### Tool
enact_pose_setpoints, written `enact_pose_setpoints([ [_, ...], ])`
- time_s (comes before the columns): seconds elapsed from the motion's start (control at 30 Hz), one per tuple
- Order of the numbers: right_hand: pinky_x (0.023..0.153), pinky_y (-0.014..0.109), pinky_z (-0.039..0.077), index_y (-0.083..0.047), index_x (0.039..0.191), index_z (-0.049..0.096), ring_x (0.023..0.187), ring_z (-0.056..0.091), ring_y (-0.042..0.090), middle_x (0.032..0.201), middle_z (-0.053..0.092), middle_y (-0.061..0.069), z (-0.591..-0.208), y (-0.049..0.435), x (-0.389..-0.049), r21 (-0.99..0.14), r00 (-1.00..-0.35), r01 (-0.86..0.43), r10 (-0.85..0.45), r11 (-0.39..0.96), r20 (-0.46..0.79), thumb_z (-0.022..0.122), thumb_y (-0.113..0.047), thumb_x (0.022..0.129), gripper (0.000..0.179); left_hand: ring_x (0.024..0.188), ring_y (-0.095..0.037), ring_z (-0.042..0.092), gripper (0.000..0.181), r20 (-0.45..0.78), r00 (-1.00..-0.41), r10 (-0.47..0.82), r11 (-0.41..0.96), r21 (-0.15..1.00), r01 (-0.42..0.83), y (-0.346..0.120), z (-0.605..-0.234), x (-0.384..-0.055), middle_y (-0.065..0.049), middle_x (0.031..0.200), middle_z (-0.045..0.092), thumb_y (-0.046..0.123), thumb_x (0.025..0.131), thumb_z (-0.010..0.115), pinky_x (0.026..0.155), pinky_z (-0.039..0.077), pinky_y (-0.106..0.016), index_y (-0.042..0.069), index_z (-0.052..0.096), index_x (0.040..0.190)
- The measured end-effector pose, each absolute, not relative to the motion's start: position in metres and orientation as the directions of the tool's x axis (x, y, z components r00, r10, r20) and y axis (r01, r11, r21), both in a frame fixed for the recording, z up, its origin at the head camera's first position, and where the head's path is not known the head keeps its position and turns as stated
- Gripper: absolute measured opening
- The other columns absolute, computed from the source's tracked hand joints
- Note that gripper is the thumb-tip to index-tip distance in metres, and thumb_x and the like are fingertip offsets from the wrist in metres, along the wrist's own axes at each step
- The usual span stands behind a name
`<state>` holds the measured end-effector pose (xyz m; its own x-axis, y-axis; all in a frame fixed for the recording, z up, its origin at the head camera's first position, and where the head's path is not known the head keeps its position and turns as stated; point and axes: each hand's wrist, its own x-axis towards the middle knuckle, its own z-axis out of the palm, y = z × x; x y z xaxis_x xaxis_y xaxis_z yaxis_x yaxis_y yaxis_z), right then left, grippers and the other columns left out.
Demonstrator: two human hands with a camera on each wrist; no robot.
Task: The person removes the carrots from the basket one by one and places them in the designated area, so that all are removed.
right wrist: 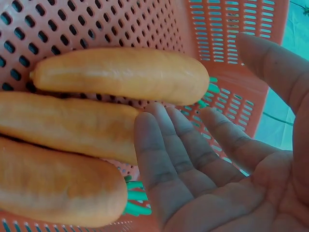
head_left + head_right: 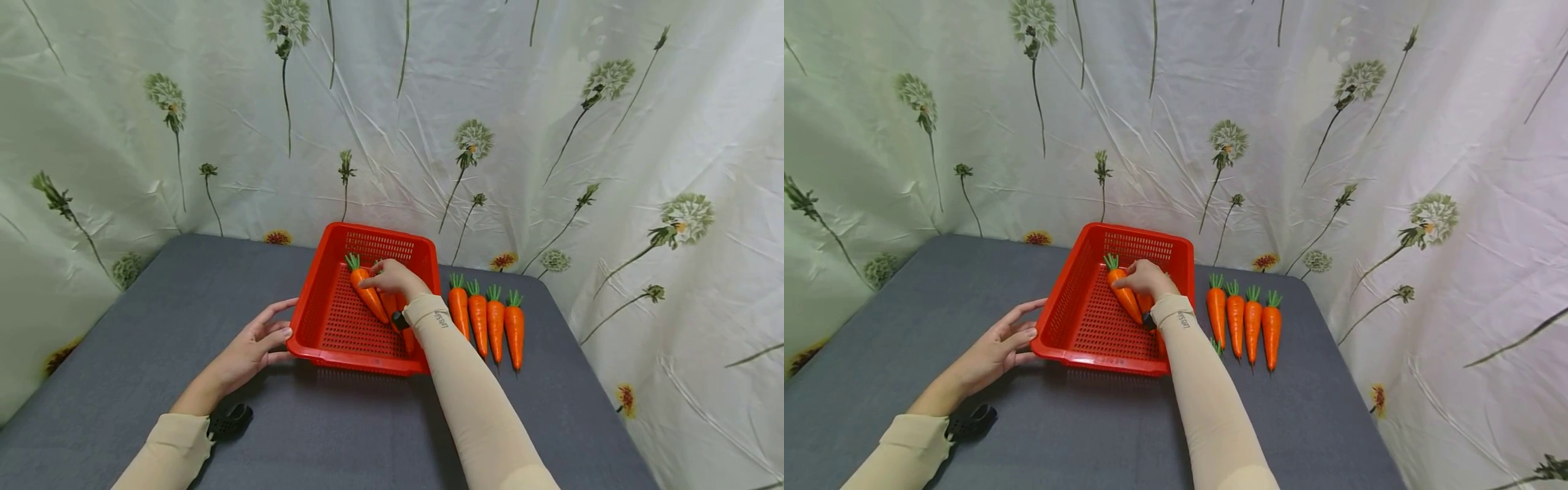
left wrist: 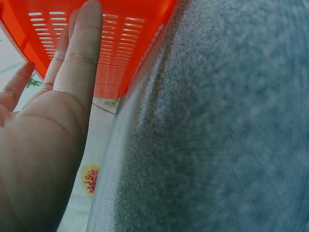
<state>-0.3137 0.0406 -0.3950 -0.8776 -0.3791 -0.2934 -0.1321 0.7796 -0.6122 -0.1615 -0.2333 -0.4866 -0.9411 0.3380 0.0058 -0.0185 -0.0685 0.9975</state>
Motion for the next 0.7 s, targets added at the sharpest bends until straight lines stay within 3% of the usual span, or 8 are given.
enact_pose_setpoints([
  [0.27,0.094,0.037,0.054,-0.002,0.141,0.055,0.106,0.067,0.027,0.135,0.062,0.013,-0.402,0.034,-0.314,-0.590,-0.878,-0.130,-0.369,0.797,-0.305,0.072,-0.034,0.093,0.060,0.114,-0.018,0.066,0.062,0.014,-0.942,0.335,-0.057,0.998,-0.006,-0.233,-0.487,-0.161,-0.026,0.140,0.051,0.023,0.105,0.054,0.091,0.058,-0.038,0.025,0.023,0.158],
  [0.53,0.074,0.027,0.053,0.000,0.141,0.050,0.085,0.062,0.023,0.128,0.060,0.015,-0.408,0.024,-0.310,-0.624,-0.885,-0.064,-0.333,0.778,-0.325,0.075,-0.024,0.091,0.060,0.115,-0.019,0.066,0.061,0.023,-0.939,0.343,-0.061,0.998,0.002,-0.234,-0.486,-0.162,-0.028,0.141,0.049,0.023,0.105,0.053,0.091,0.058,-0.037,0.024,0.023,0.158],
  [0.7,0.065,0.023,0.047,-0.002,0.132,0.051,0.078,0.056,0.017,0.118,0.060,0.011,-0.411,0.016,-0.310,-0.535,-0.910,-0.077,-0.278,0.842,-0.307,0.077,-0.023,0.089,0.055,0.115,-0.018,0.066,0.062,0.017,-0.939,0.343,-0.063,0.998,-0.005,-0.234,-0.486,-0.161,-0.028,0.142,0.049,0.024,0.105,0.054,0.091,0.059,-0.037,0.024,0.022,0.158],
])
